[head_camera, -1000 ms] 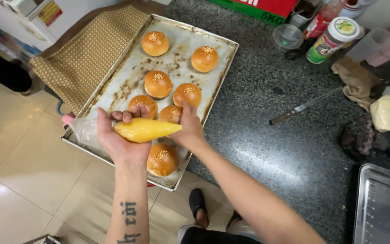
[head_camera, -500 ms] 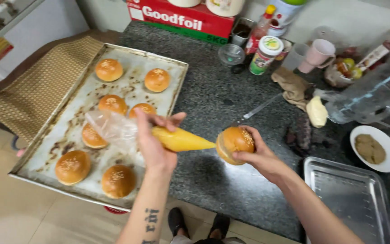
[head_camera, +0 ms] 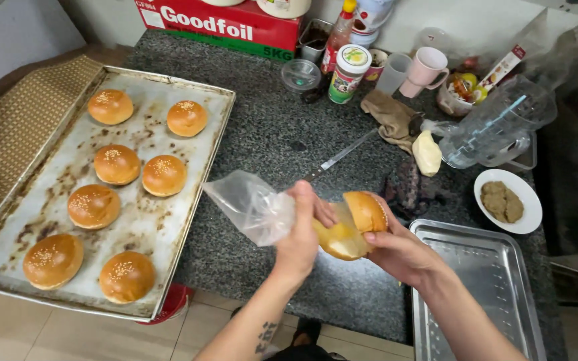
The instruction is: Preparing sandwiches by adding spreads and lettuce to burger buns.
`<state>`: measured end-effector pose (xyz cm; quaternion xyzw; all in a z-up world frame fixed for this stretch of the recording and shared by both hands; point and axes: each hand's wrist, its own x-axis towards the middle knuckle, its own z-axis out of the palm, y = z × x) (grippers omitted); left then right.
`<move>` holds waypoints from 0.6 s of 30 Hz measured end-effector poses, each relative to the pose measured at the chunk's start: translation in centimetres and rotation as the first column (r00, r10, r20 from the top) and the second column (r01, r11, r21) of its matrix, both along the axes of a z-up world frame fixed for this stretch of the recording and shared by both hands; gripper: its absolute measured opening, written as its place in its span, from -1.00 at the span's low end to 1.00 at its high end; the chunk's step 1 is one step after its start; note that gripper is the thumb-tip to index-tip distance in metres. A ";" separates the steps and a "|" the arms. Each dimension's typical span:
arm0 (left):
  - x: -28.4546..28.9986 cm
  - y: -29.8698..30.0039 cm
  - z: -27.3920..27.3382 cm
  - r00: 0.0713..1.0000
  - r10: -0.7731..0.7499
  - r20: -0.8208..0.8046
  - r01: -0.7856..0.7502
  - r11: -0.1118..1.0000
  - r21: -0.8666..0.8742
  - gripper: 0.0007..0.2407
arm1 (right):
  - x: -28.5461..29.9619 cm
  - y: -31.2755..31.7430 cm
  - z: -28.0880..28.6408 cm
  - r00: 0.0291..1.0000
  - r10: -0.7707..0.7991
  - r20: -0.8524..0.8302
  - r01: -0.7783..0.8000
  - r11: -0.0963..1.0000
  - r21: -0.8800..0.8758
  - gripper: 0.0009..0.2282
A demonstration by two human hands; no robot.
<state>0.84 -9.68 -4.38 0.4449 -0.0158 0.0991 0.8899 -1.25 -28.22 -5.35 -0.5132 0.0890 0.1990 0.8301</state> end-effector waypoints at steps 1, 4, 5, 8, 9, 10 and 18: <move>-0.2 -0.5 0.1 1.000 -0.001 -0.001 0.001 1.000 -0.001 -0.49 | -0.1 -0.4 0.0 1.000 -0.001 -0.001 0.001 1.000 -0.001 -0.22; 0.1 -1.2 -0.1 0.997 -0.030 0.077 0.021 0.994 0.107 -0.51 | -0.2 -1.1 0.4 0.996 0.062 0.070 -0.063 0.998 0.020 -0.22; 0.9 -1.1 -0.5 0.994 -0.035 0.101 0.017 0.986 0.167 -0.52 | -0.3 -1.1 0.8 0.993 0.070 0.092 -0.072 0.997 0.022 -0.23; 2.5 0.3 1.3 0.996 0.021 0.087 -0.038 0.980 0.193 -0.53 | -0.2 -1.9 0.6 0.989 0.088 0.122 -0.091 0.996 0.020 -0.24; 2.8 1.0 2.4 0.996 0.082 0.045 -0.088 0.983 0.162 -0.53 | -0.2 -2.2 0.4 0.987 0.098 0.129 -0.101 0.995 0.017 -0.25; 2.1 0.7 2.1 0.996 0.081 0.047 -0.088 0.983 0.163 -0.53 | -0.1 -2.2 0.4 0.987 0.097 0.131 -0.100 0.995 0.018 -0.25; 4.0 2.5 1.7 0.993 0.030 0.116 -0.048 0.986 0.160 -0.43 | 0.8 -2.4 0.0 0.984 0.103 0.147 -0.108 0.994 0.028 -0.22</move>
